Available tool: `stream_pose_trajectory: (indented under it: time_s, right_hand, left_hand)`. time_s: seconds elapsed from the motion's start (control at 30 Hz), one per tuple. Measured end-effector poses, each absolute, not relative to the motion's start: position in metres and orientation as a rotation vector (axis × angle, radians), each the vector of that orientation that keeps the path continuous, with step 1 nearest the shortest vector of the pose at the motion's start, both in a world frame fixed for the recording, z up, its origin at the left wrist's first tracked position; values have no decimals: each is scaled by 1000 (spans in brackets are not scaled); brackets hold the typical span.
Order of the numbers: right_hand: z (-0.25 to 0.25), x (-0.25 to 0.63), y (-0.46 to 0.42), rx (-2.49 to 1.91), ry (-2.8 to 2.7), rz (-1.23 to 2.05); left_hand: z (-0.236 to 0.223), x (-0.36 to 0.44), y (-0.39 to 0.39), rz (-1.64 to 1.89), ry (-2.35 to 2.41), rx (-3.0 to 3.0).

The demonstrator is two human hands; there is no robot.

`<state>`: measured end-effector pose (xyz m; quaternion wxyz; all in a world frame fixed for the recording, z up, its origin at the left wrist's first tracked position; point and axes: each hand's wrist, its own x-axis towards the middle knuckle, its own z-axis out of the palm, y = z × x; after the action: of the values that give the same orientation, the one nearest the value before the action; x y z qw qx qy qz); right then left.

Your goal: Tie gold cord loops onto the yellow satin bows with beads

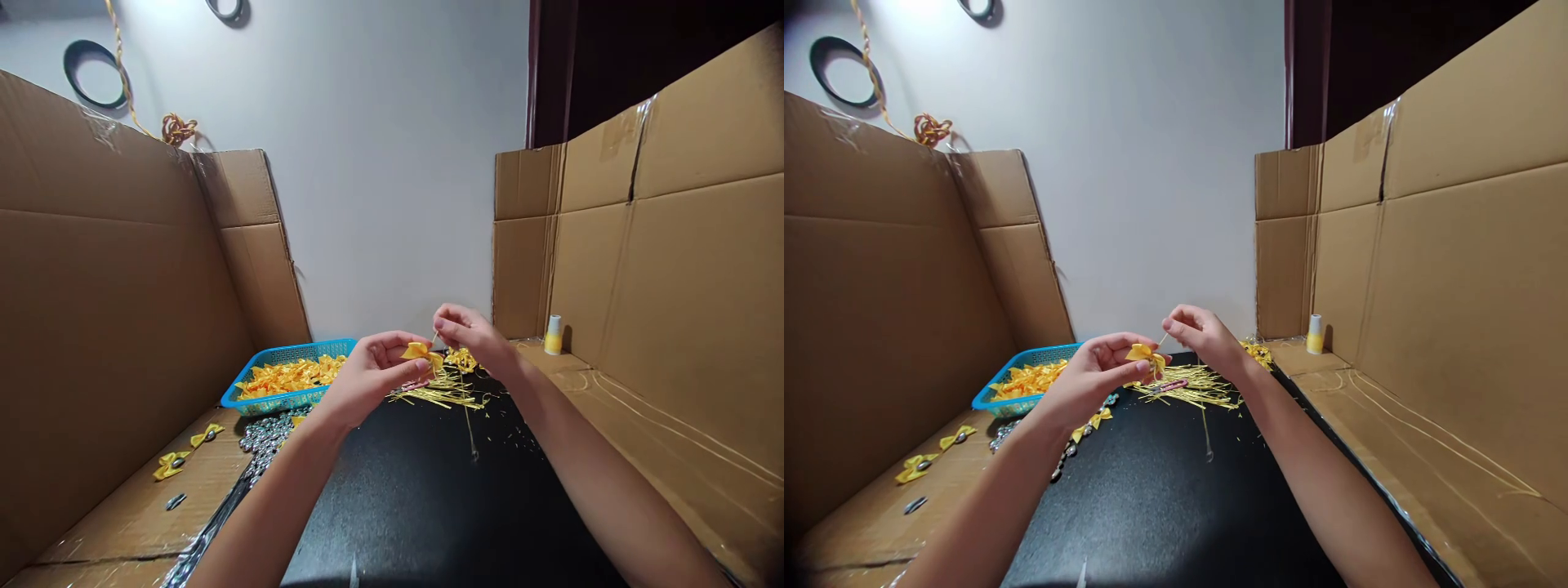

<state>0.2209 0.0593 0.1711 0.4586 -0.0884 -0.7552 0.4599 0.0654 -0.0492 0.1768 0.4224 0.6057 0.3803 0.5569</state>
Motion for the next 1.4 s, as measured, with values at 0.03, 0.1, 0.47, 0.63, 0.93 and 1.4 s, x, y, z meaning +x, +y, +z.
stream_pose_trajectory:
  time_s: [0.03, 0.1, 0.47, 0.63, 0.93, 1.4]
  right_hand:
    - [174, 226, 57, -284, -1871, 936]
    - [181, 236, 48, -275, -1900, 581]
    - [191, 250, 8, -123, -2116, -39]
    - [194, 251, 18, -32, -2323, 768]
    - [194, 254, 25, -321, -2397, 1186]
    - [190, 246, 35, -296, -1860, 1819]
  left_hand:
    - [177, 66, -50, 1419, 967, 1510]
    - [178, 67, -51, 1463, 986, 1502]
    - [179, 63, -53, 1514, 967, 1510]
    - [179, 62, -52, 1456, 926, 1537]
    - [179, 67, -54, 1539, 1061, 1643]
    - [178, 60, -52, 1570, 1322, 1890]
